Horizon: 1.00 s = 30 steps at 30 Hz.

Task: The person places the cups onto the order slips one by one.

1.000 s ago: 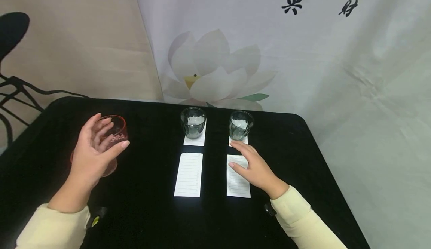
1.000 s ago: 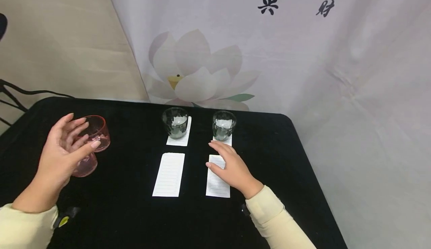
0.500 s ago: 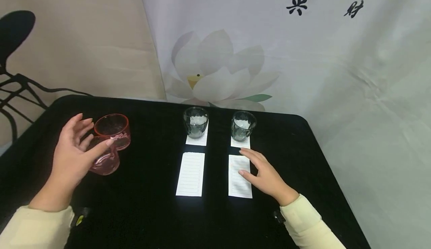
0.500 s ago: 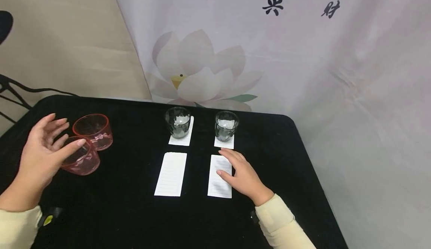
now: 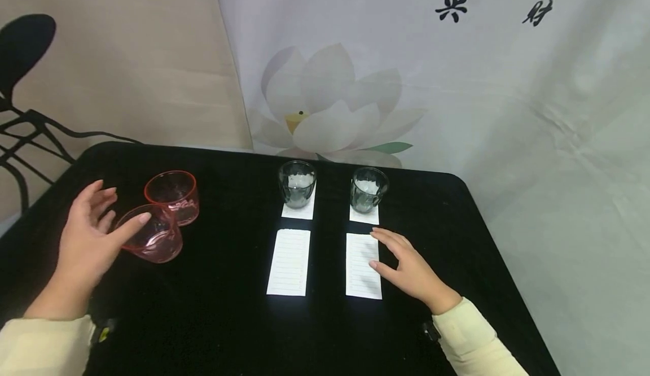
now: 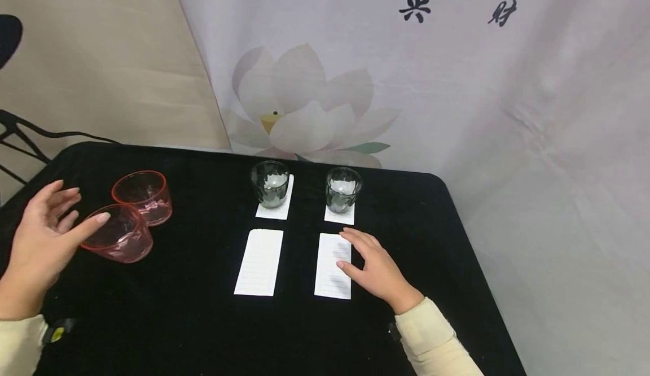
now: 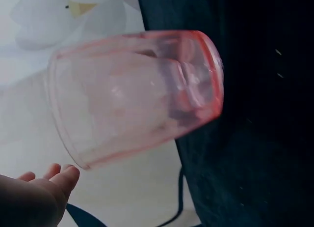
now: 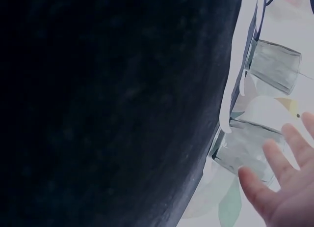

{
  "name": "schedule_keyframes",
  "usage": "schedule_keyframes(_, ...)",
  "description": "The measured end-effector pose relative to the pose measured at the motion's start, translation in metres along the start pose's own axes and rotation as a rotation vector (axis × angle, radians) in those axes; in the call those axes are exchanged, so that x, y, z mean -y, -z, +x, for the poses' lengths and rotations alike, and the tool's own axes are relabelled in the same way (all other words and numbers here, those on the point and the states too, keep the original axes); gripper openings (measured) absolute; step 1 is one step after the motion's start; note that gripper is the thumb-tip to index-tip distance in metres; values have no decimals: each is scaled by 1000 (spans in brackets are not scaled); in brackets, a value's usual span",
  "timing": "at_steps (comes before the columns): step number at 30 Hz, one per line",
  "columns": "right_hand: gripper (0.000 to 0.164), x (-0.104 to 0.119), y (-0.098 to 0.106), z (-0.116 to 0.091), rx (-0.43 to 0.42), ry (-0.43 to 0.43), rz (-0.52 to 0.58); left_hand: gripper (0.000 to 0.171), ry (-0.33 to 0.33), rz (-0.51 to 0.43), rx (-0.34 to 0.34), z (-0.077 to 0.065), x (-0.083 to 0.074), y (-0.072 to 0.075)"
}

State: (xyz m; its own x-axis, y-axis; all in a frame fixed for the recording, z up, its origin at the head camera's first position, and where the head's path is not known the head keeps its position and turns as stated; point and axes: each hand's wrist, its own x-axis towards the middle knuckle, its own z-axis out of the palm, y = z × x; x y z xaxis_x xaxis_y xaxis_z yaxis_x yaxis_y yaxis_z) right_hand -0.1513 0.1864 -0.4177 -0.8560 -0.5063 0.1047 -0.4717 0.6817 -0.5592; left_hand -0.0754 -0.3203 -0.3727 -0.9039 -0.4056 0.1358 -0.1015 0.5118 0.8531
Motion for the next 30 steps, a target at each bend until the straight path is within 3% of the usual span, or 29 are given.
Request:
schedule_keyframes(10,58,-9,4,-3,37,-29,-17,94,-5,34,73,-2,19,0)
schedule_keyframes(15,58,-12,6,-5,57,-50,-27,98,-20,47,143,-2,29,1)
schedule_keyframes(30,59,-22,8,-2,119,-57,-84,110,68,126,293,1,45,1)
